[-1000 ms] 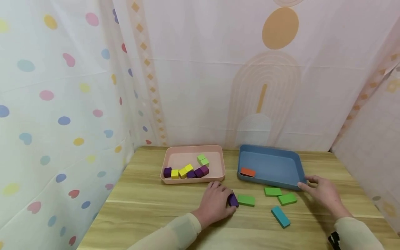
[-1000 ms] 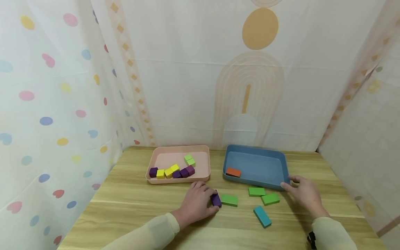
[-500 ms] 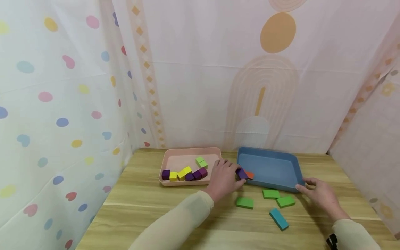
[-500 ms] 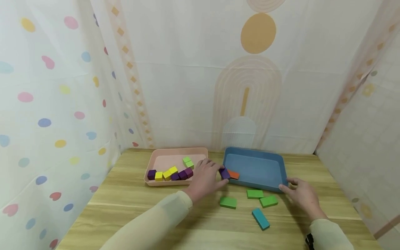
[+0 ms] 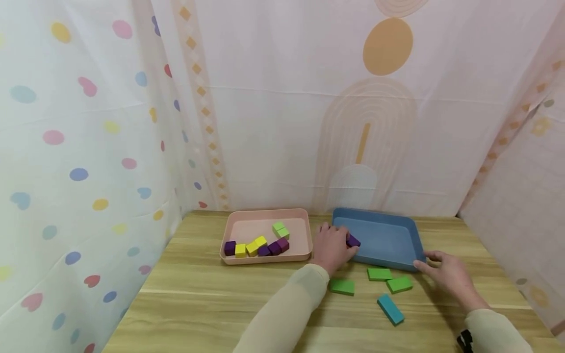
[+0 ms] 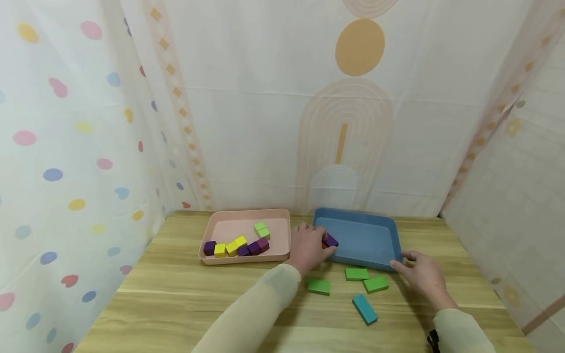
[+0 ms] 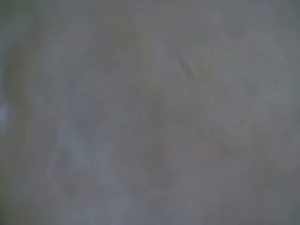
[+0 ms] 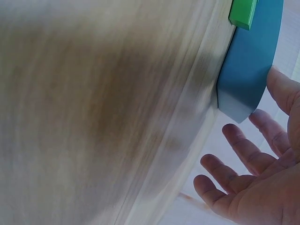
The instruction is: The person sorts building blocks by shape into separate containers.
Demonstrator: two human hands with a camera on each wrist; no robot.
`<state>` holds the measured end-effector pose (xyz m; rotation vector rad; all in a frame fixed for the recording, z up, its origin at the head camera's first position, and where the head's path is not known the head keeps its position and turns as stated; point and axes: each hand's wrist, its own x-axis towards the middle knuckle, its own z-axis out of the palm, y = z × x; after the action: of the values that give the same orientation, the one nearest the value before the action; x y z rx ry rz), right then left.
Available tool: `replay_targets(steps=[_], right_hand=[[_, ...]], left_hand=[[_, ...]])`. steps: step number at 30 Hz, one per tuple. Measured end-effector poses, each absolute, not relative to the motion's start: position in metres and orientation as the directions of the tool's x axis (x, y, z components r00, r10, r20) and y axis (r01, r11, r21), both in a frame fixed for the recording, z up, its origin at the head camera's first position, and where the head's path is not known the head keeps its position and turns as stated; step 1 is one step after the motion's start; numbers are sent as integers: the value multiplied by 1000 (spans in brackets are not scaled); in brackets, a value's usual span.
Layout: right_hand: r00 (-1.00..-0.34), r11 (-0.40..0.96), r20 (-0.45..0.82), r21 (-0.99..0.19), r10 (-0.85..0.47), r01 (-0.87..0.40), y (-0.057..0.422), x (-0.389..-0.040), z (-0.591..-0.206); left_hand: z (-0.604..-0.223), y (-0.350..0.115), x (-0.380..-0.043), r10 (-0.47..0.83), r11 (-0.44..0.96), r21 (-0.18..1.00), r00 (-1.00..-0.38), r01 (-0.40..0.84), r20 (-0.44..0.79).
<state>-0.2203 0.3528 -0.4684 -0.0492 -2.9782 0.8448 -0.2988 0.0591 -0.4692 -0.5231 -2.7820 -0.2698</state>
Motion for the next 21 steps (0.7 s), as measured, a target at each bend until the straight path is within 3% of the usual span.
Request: replay_targets(steps=[13,21], right_hand=[[-999,849,37,-528,35,10,350,-220,-469],[-998,845,28,-533,47,25,350,-220,-470]], left_hand=[[-484,72,-303,202,966,93,-930,241,308],[-488,74,-301,207,975,24,-945,220,252]])
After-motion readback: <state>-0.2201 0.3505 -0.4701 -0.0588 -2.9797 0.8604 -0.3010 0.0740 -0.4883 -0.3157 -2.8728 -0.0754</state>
